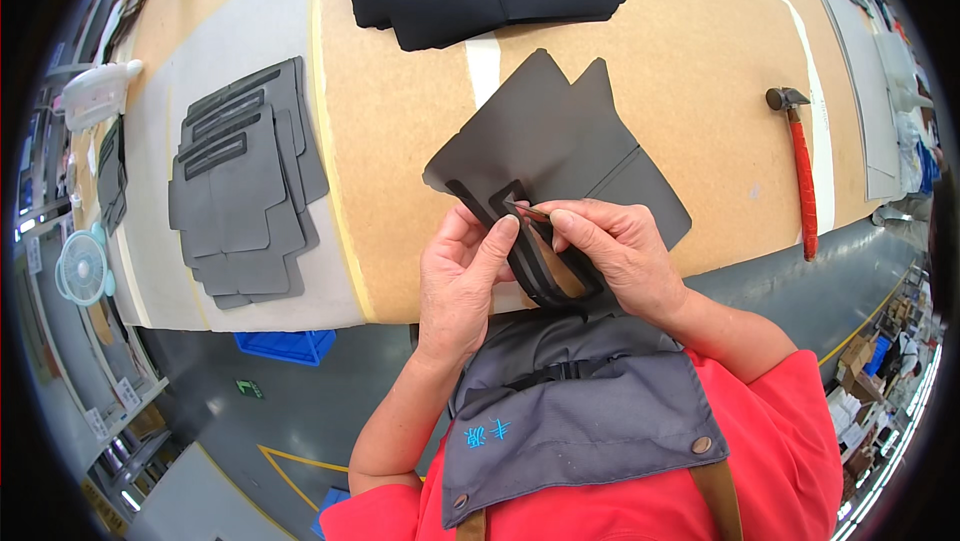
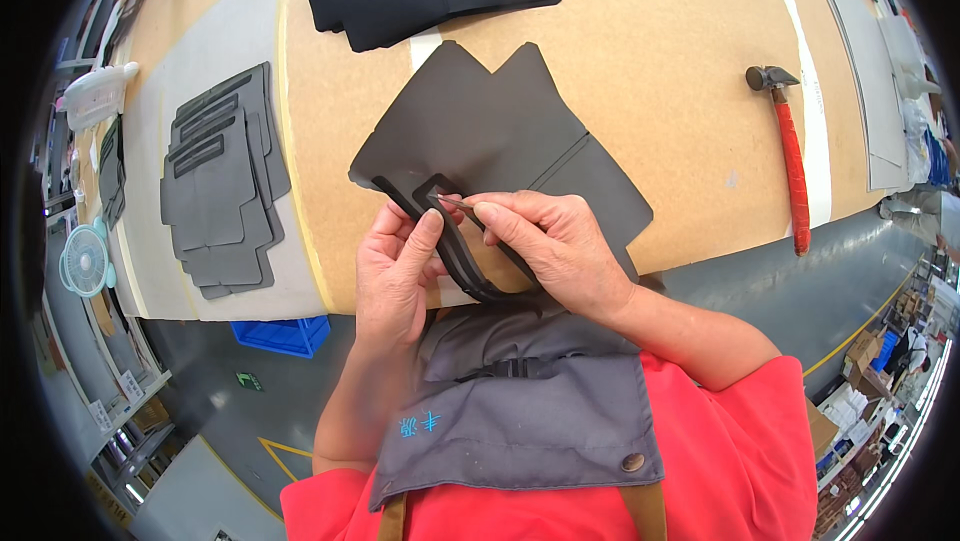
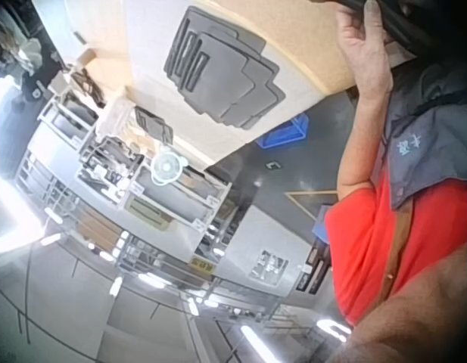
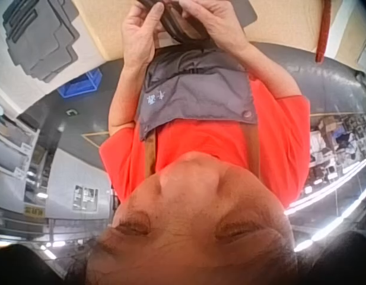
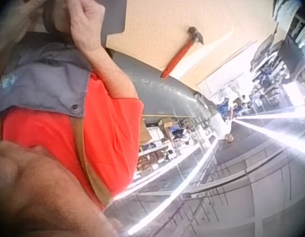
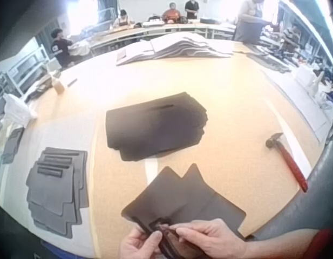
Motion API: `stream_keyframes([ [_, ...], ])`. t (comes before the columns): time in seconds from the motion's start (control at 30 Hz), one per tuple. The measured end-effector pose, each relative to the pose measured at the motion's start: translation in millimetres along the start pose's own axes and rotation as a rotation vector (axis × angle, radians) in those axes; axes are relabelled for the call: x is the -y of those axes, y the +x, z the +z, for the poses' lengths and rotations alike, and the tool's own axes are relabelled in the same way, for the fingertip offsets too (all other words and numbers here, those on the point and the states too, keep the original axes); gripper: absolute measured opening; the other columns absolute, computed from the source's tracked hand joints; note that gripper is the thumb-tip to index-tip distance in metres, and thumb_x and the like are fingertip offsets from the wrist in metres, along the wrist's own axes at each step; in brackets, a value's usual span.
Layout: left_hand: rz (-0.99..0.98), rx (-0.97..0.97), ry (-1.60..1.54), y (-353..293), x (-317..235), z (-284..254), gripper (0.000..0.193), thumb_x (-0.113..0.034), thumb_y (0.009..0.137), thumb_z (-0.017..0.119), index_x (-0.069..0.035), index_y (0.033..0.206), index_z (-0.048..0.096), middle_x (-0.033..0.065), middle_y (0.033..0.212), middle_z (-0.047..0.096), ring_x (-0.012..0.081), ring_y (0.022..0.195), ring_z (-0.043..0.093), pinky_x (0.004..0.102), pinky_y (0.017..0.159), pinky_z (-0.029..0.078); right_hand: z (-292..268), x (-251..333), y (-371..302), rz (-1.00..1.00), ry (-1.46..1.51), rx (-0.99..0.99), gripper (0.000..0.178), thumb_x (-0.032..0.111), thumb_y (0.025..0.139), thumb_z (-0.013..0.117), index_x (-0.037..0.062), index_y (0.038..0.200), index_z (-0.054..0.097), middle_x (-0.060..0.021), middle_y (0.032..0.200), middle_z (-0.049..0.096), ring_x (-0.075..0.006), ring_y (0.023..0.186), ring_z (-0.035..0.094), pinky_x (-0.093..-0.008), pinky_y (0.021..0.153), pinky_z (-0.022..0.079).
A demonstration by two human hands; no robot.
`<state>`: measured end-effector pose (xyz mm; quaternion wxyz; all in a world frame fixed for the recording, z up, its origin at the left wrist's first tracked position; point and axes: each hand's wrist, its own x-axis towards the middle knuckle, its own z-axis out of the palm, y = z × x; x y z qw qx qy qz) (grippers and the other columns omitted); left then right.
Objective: The person is assembling precut leather pieces by aligning them and hammering them together.
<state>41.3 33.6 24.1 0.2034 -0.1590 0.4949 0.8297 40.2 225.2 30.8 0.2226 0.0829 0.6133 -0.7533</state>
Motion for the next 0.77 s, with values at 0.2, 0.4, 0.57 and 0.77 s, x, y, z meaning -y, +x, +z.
stream_keyframes([
  [0.2, 0.009, -0.003, 0.008, 0, 0, 2, 0.019, -0.012, 0.104, 0.063, -0.003, 0.121, 0.062, 0.0093, 0.119, 0.07, 0.0144, 0.109, 0.067, 0.0318, 0.077, 0.066, 1, 0, -2, 0.024, -0.009, -0.006, 0.031, 0.021, 0.107, 0.06, 0.0, 0.126, 0.073, 0.0032, 0.087, 0.064, -0.0032, 0.085, 0.054, -0.0194, 0.077, 0.045],
  [0.4, 0.003, -0.007, 0.017, -1, 1, 0, 0.02, -0.012, 0.104, 0.064, -0.003, 0.121, 0.062, 0.0088, 0.117, 0.069, 0.0144, 0.106, 0.068, 0.0314, 0.077, 0.065, 2, 2, -1, 0.023, -0.028, -0.012, 0.03, 0.019, 0.106, 0.061, -0.0009, 0.126, 0.072, 0.0019, 0.088, 0.065, -0.0044, 0.086, 0.056, -0.0206, 0.079, 0.046],
  [0.57, -0.01, -0.048, 0.006, -2, -2, -3, 0.022, -0.013, 0.103, 0.065, -0.004, 0.123, 0.059, 0.0071, 0.114, 0.069, 0.013, 0.101, 0.069, 0.0297, 0.079, 0.062, -2, 1, -2, -0.05, -0.167, -0.028, 0.028, 0.018, 0.105, 0.061, -0.0022, 0.122, 0.073, -0.002, 0.095, 0.068, -0.0066, 0.087, 0.059, -0.0231, 0.079, 0.049],
  [0.77, -0.214, -0.044, -0.207, 1, -14, -26, 0.035, -0.023, 0.103, 0.067, -0.006, 0.13, 0.052, 0.0078, 0.116, 0.07, 0.0159, 0.106, 0.069, 0.0292, 0.088, 0.059, -11, 1, 8, -0.136, -0.283, 0.063, 0.035, 0.021, 0.101, 0.068, 0.0025, 0.131, 0.066, -0.0095, 0.115, 0.07, -0.0134, 0.107, 0.066, -0.0269, 0.094, 0.052],
])
